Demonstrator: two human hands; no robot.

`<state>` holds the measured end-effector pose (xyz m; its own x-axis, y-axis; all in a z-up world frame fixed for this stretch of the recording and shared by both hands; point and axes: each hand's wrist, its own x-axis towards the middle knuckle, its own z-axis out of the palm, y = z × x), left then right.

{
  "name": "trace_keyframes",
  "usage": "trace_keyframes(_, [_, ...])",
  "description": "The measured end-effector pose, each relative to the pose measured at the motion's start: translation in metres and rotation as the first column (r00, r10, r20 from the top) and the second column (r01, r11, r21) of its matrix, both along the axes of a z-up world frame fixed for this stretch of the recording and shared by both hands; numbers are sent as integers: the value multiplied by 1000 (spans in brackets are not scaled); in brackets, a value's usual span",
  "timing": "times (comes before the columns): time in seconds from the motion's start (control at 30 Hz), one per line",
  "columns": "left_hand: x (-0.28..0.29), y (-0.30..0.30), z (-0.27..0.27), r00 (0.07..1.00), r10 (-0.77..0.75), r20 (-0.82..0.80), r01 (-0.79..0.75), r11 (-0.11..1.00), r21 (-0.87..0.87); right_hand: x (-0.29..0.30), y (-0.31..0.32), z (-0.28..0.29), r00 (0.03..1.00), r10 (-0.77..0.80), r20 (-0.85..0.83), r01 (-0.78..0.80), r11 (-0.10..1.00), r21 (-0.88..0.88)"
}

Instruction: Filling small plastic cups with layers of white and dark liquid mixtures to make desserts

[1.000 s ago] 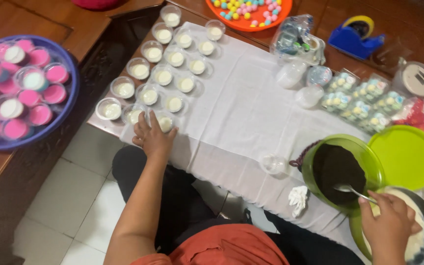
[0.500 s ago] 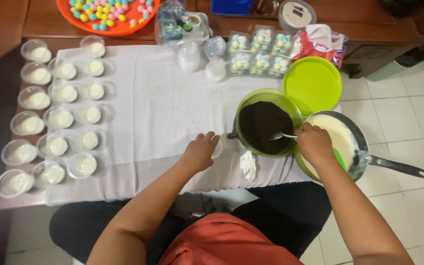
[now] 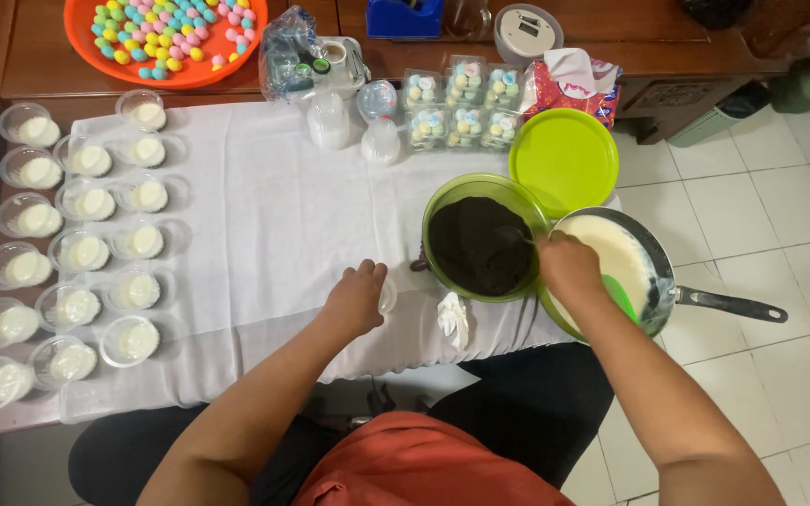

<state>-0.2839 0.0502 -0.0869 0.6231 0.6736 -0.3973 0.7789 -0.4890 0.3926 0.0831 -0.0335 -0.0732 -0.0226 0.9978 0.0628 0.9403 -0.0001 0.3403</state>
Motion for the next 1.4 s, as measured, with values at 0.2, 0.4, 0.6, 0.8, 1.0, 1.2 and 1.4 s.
trace_keyframes(0.2, [-2,-7,31,999,35,-2,-35,999,-34,-27,-1,0,861,-336,-382,209,919,-335])
trace_keyframes(0.4, [1,-6,66,898,257,356,-206,963,-176,-27,-13,19,609,-549,-572,423,835,-351])
trace_keyframes(0.6, [42,11,46,613,305,729,-121,948,-295,-24,-17,49,575,-526,-627,433,845,-313])
trace_keyframes(0.8, [107,28,0,510,420,750,-94,894,-438,-30,-15,130,566,-509,-649,439,852,-286])
trace_keyframes(1.0, [141,8,18,357,441,824,97,860,-502,-55,-13,144,925,-164,-344,150,986,-66])
trace_keyframes(1.2, [126,-4,21,143,539,830,237,796,-558,-72,-22,139,937,343,65,-330,806,491])
trace_keyframes(1.4, [109,-23,55,209,424,881,134,880,-455,-72,-35,168,970,245,-7,-220,882,416])
